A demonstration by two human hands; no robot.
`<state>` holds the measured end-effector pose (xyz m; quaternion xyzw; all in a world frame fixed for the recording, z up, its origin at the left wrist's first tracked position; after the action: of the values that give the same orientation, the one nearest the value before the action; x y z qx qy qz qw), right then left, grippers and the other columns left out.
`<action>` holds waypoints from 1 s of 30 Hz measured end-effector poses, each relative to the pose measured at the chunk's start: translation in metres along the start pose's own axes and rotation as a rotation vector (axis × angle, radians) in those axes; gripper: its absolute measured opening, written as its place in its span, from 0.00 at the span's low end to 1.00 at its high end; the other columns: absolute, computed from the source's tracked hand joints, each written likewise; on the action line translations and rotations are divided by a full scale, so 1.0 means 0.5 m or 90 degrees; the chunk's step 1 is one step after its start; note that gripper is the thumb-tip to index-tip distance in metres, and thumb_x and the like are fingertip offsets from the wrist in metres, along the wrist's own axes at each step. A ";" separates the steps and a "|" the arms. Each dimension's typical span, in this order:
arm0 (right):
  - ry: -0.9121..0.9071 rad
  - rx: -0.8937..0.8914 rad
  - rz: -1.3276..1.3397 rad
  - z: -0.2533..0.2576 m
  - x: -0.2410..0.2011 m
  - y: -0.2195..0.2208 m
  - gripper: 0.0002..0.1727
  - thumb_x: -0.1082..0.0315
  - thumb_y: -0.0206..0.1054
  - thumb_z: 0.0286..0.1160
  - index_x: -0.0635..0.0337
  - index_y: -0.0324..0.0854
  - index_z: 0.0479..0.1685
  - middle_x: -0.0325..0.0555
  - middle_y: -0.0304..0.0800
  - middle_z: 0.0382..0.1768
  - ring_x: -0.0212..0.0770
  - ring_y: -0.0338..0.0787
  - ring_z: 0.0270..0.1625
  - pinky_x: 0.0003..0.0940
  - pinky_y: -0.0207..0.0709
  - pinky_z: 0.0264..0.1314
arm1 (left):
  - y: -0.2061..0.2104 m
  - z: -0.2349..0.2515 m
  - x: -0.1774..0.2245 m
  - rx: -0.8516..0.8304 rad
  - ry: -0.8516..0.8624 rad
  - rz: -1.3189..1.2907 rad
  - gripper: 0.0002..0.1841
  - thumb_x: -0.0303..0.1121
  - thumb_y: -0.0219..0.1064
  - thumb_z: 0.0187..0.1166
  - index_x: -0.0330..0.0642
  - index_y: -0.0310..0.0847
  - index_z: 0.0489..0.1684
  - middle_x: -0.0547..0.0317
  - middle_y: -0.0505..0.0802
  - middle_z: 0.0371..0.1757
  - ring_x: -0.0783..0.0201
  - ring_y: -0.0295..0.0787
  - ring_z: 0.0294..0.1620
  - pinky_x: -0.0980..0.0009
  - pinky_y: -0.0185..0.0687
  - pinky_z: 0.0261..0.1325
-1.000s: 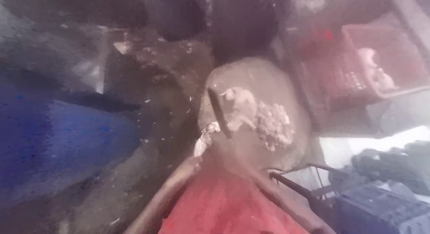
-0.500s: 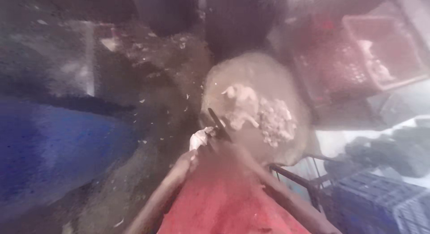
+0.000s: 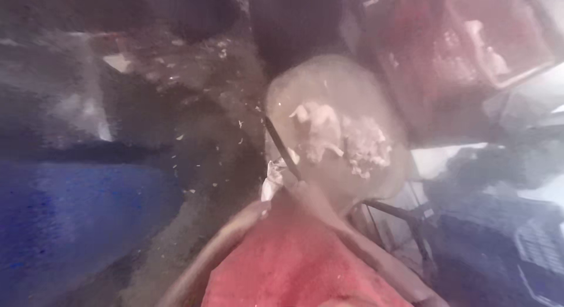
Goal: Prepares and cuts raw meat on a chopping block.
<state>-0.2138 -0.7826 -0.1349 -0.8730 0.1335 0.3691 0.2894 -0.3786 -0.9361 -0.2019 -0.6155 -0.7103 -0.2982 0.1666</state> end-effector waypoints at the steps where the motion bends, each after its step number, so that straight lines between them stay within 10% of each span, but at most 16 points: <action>1: -0.053 0.029 0.028 -0.013 -0.034 -0.014 0.34 0.43 0.43 0.91 0.66 0.75 0.68 0.47 0.86 0.38 0.37 0.86 0.38 0.38 0.85 0.47 | -0.003 0.003 0.004 0.000 0.009 0.007 0.16 0.45 0.51 0.92 0.46 0.81 0.43 0.71 0.79 0.26 0.75 0.74 0.25 0.73 0.75 0.33; 5: -0.260 0.141 0.142 -0.032 -0.080 -0.009 0.49 0.26 0.42 0.81 0.71 0.77 0.60 0.37 0.83 0.32 0.22 0.81 0.32 0.24 0.82 0.38 | -0.010 -0.005 0.020 -0.017 0.011 0.053 0.18 0.44 0.49 0.94 0.43 0.82 0.55 0.66 0.86 0.38 0.75 0.82 0.37 0.71 0.81 0.46; 11: 0.130 -0.025 -0.022 0.035 0.077 0.027 0.32 0.45 0.41 0.94 0.60 0.71 0.79 0.56 0.88 0.53 0.48 0.90 0.50 0.50 0.84 0.59 | -0.027 0.007 0.006 -0.009 0.009 0.092 0.20 0.48 0.49 0.93 0.45 0.82 0.47 0.68 0.80 0.29 0.73 0.73 0.28 0.71 0.74 0.35; 15: 0.030 0.031 0.017 -0.002 0.027 -0.010 0.32 0.45 0.40 0.93 0.63 0.74 0.70 0.46 0.84 0.35 0.39 0.85 0.35 0.40 0.84 0.44 | -0.016 -0.006 0.002 0.026 -0.026 0.041 0.18 0.47 0.47 0.94 0.46 0.79 0.48 0.70 0.73 0.21 0.74 0.65 0.17 0.75 0.65 0.23; 19: 0.000 -0.081 -0.015 0.008 0.056 0.007 0.33 0.45 0.43 0.93 0.64 0.72 0.77 0.56 0.90 0.54 0.47 0.92 0.53 0.49 0.85 0.62 | 0.006 -0.005 0.000 0.051 -0.027 -0.020 0.16 0.46 0.48 0.94 0.45 0.77 0.46 0.70 0.75 0.20 0.74 0.66 0.16 0.76 0.65 0.21; 27: 0.124 -0.037 0.192 -0.031 0.272 -0.110 0.32 0.41 0.35 0.94 0.58 0.78 0.50 0.36 0.72 0.20 0.34 0.71 0.18 0.34 0.72 0.21 | 0.016 -0.127 0.059 0.208 0.035 -0.070 0.15 0.44 0.50 0.94 0.45 0.78 0.48 0.71 0.76 0.19 0.75 0.67 0.16 0.78 0.65 0.21; 30: 0.092 -0.025 0.182 -0.046 0.326 -0.144 0.30 0.45 0.37 0.94 0.59 0.78 0.62 0.39 0.76 0.25 0.34 0.75 0.21 0.34 0.75 0.23 | 0.045 -0.160 0.115 0.228 0.091 -0.072 0.14 0.44 0.50 0.94 0.46 0.78 0.50 0.70 0.76 0.20 0.75 0.66 0.15 0.79 0.63 0.19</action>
<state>-0.0560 -0.7424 -0.2105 -0.8748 0.2694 0.3456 0.2067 -0.3777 -0.9403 -0.1010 -0.5123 -0.7720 -0.2189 0.3061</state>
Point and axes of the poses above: each hand's wrist, its own z-axis towards the middle knuckle, its own y-axis out of the palm, x = y × z, the point moved 5 cm from there along z, towards the middle knuckle
